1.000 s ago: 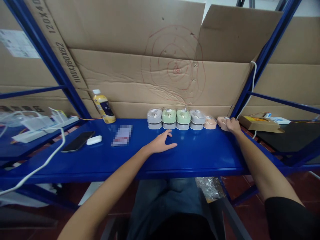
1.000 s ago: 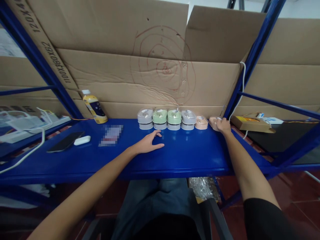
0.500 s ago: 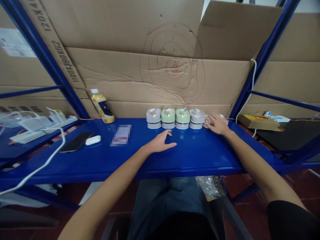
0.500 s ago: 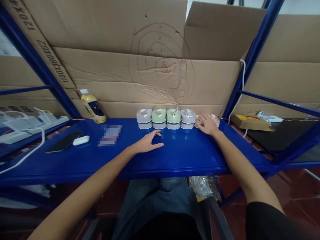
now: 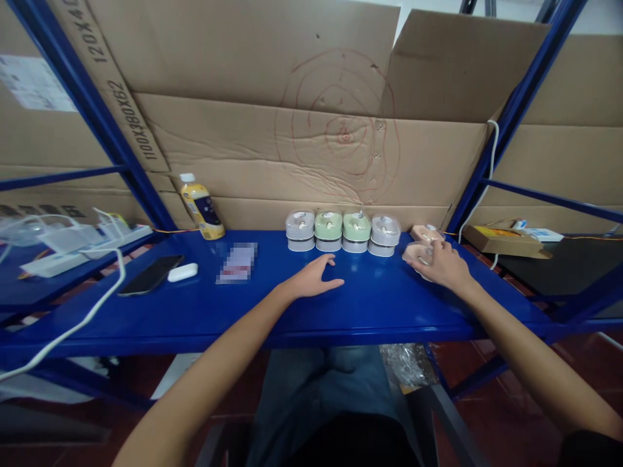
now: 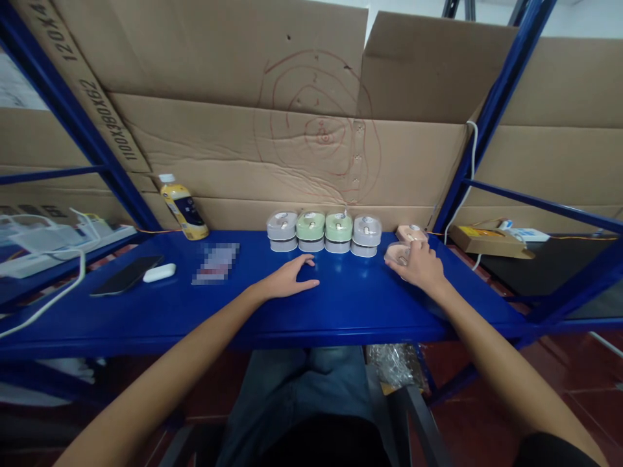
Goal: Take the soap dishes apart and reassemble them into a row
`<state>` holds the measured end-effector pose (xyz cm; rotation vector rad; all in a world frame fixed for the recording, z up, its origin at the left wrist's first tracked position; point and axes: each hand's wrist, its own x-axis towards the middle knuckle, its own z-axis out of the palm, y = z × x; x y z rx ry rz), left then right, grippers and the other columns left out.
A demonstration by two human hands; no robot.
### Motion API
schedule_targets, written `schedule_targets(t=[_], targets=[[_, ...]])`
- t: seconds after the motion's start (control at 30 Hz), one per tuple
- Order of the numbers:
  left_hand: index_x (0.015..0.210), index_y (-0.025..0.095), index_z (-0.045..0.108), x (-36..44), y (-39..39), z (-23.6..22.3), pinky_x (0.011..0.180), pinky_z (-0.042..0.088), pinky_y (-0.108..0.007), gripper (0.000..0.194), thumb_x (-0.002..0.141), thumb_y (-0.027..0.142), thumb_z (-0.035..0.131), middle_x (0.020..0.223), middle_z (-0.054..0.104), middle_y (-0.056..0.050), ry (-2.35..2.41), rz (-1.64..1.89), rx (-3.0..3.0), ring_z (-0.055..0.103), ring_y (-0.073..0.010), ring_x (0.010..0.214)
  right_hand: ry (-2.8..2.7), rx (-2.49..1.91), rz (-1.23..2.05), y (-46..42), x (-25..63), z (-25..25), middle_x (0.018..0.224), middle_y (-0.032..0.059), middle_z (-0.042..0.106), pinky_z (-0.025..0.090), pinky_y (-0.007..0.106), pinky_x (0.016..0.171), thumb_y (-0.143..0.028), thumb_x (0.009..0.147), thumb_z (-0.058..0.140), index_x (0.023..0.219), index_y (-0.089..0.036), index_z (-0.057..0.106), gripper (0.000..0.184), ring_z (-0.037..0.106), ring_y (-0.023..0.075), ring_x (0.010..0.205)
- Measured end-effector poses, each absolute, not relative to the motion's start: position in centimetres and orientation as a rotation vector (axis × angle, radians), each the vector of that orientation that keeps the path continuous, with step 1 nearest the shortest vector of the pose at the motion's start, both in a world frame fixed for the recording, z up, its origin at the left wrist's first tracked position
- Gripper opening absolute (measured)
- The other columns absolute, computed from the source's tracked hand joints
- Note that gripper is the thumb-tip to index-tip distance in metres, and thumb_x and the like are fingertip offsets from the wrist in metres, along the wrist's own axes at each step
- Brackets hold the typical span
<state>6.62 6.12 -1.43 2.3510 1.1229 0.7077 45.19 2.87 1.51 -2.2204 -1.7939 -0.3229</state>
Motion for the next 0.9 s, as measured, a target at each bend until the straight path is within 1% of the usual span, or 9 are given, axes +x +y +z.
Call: schedule_targets(t=[0.17, 0.33, 0.47, 0.57, 0.63, 0.7, 0.73, 0.83, 0.9], targets=[[0.149, 0.019, 0.047, 6.4, 6.0, -1.4, 0.115, 0.045, -0.056, 0.089, 0.079, 0.065, 0.077, 0.142, 0.062, -0.018, 1.119, 0.711, 2.339, 0.058, -0.0394, 0.135, -1.929, -2.244, -0.214, 2.5, 44.2, 1.5, 0.129, 0.0294, 0.063, 0.056, 0.056, 0.085, -0.076, 0.089, 0.054, 0.140, -0.014, 0.053, 0.081, 0.066, 0.0487, 0.114], [0.155, 0.021, 0.042, 6.3, 6.2, -1.6, 0.117, 0.043, -0.058, 0.112, 0.063, 0.063, 0.091, 0.148, 0.058, -0.019, 1.030, 0.779, 2.299, 0.054, -0.0401, 0.139, -2.249, -1.726, -0.157, 1.3, 39.8, 0.8, 0.121, 0.0220, 0.067, 0.058, 0.053, 0.085, -0.071, 0.085, 0.065, 0.133, -0.019, 0.060, 0.070, 0.068, 0.0422, 0.108], [0.157, 0.022, 0.039, 6.5, 5.9, -1.4, 0.121, 0.038, -0.060, 0.123, 0.054, 0.057, 0.098, 0.158, 0.048, -0.022, 0.918, 0.832, 2.279, 0.048, -0.0422, 0.145, -2.386, -1.159, 0.134, 1.6, 34.7, 0.3, 0.142, 0.0177, 0.060, 0.056, 0.056, 0.100, -0.069, 0.085, 0.071, 0.149, -0.025, 0.048, 0.081, 0.062, 0.0394, 0.125], [0.161, 0.023, 0.031, 6.6, 5.7, -1.1, 0.119, 0.041, -0.059, 0.128, 0.056, 0.055, 0.097, 0.157, 0.049, -0.022, 0.876, 0.856, 2.238, 0.050, -0.0412, 0.144, -2.294, -1.058, 0.248, 2.8, 32.2, 0.6, 0.149, 0.0190, 0.056, 0.049, 0.058, 0.111, -0.068, 0.089, 0.068, 0.154, -0.022, 0.043, 0.084, 0.057, 0.0382, 0.135], [0.164, 0.023, 0.023, 6.4, 5.7, -1.0, 0.115, 0.045, -0.058, 0.130, 0.061, 0.054, 0.095, 0.153, 0.053, -0.022, 0.868, 0.876, 2.207, 0.054, -0.0395, 0.140, -2.234, -1.051, 0.262, 3.7, 31.8, 1.1, 0.150, 0.0199, 0.055, 0.047, 0.058, 0.114, -0.067, 0.091, 0.065, 0.153, -0.020, 0.043, 0.081, 0.055, 0.0376, 0.138], [0.163, 0.024, 0.025, 6.2, 5.8, -0.8, 0.112, 0.047, -0.056, 0.122, 0.065, 0.053, 0.092, 0.147, 0.058, -0.020, 0.883, 0.877, 2.225, 0.058, -0.0379, 0.135, -2.196, -1.037, 0.260, 4.7, 32.0, 1.5, 0.150, 0.0186, 0.056, 0.048, 0.058, 0.113, -0.066, 0.093, 0.064, 0.152, -0.021, 0.045, 0.077, 0.055, 0.0369, 0.138], [0.160, 0.024, 0.034, 6.1, 6.0, -0.7, 0.112, 0.047, -0.056, 0.113, 0.067, 0.054, 0.091, 0.143, 0.060, -0.018, 0.897, 0.868, 2.268, 0.059, -0.0375, 0.133, -2.177, -1.027, 0.253, 5.1, 32.3, 1.6, 0.148, 0.0177, 0.057, 0.048, 0.058, 0.113, -0.066, 0.093, 0.063, 0.150, -0.022, 0.047, 0.074, 0.056, 0.0366, 0.137], [0.133, 0.024, 0.065, 5.7, 6.2, -0.5, 0.114, 0.046, -0.054, 0.068, 0.075, 0.053, 0.084, 0.134, 0.064, -0.013, 0.905, 0.832, 2.471, 0.061, -0.0358, 0.129, -2.088, -1.008, 0.233, 6.1, 33.2, 1.3, 0.142, 0.0153, 0.062, 0.049, 0.058, 0.111, -0.066, 0.094, 0.062, 0.144, -0.024, 0.053, 0.065, 0.060, 0.0351, 0.131], [0.117, 0.023, 0.074, 5.6, 6.2, -0.4, 0.115, 0.046, -0.050, 0.047, 0.079, 0.050, 0.080, 0.131, 0.063, -0.012, 0.871, 0.795, 2.568, 0.062, -0.0341, 0.126, -2.017, -1.012, 0.238, 6.5, 33.6, 0.8, 0.138, 0.0143, 0.065, 0.049, 0.057, 0.110, -0.065, 0.095, 0.060, 0.139, -0.024, 0.056, 0.060, 0.063, 0.0336, 0.127]])
